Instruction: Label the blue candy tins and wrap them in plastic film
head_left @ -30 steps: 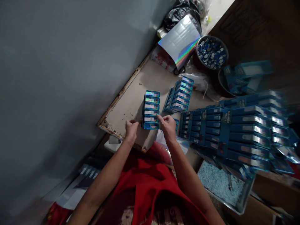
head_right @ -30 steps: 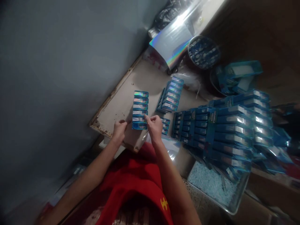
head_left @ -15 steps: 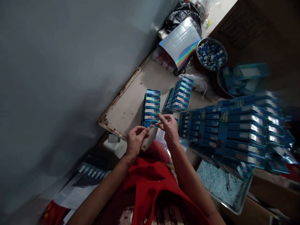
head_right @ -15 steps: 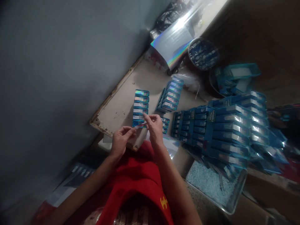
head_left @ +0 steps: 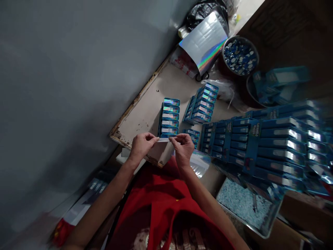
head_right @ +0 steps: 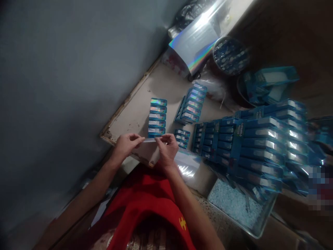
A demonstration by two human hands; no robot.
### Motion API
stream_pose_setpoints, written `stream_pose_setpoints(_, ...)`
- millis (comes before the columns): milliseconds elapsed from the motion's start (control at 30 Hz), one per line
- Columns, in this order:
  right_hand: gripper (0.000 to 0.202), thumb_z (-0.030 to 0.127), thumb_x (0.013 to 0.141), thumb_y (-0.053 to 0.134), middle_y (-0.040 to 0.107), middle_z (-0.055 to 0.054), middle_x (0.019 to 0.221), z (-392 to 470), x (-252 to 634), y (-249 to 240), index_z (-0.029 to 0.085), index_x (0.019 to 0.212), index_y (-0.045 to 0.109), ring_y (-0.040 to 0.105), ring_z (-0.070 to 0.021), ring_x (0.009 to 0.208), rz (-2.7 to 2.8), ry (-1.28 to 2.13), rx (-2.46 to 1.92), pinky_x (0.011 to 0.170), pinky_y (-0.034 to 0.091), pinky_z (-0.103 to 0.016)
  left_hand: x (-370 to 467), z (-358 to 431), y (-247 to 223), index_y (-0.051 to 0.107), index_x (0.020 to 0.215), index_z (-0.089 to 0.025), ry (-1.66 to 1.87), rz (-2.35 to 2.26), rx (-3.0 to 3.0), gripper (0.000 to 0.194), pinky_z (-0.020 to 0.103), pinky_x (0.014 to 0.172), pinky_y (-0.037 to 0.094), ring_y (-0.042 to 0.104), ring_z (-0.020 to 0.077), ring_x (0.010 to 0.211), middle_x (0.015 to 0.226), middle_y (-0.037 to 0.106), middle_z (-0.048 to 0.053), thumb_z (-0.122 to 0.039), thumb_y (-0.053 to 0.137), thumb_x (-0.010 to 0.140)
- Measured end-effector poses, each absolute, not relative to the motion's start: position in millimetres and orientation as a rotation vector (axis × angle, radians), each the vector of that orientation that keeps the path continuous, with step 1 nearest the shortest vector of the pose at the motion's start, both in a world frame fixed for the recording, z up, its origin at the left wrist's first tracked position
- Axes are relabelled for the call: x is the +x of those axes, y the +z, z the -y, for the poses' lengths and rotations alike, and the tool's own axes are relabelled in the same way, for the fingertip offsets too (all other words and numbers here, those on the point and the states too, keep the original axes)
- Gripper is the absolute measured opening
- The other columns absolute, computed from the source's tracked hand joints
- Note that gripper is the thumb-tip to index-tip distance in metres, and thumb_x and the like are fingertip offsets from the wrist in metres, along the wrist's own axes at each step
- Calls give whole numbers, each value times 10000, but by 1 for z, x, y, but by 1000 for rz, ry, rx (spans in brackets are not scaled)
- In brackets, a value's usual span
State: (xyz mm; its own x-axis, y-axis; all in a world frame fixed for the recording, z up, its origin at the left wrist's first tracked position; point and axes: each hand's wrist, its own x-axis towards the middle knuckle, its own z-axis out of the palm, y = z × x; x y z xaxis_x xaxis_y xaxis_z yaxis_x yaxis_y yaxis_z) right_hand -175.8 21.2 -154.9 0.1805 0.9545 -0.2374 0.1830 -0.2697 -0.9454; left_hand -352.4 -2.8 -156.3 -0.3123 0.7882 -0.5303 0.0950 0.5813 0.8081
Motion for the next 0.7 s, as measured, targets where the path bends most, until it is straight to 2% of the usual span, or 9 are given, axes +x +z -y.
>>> stream_pose_setpoints(200, 282, 413, 781, 784, 709, 11, 779, -28, -180, -149, 229, 879, 594, 683, -184, 744, 1340, 1001, -1701, 748, 517, -298, -356, 0, -165, 758, 656, -216, 930, -1727, 621, 237, 271, 569, 420, 578, 175, 560, 599, 688, 39, -420, 871, 616)
stream_pose_setpoints(600, 189, 382, 838, 730, 682, 1, 831, -26, -174, -159, 239, 848, 607, 612, -198, 814, 1543, 883, -1756, 812, 458, -316, -352, -3, -174, 724, 707, -203, 852, -1734, 735, 268, 263, 572, 413, 573, 161, 558, 618, 669, 35, -466, 767, 732)
stream_pose_setpoints(700, 245, 405, 783, 767, 648, -20, 885, -30, -171, -160, 242, 858, 599, 562, -221, 887, 1600, 756, -1830, 855, 436, -338, -351, -3, -183, 712, 704, -189, 849, -1647, 664, 308, 253, 569, 413, 563, 150, 561, 624, 661, 31, -490, 777, 709)
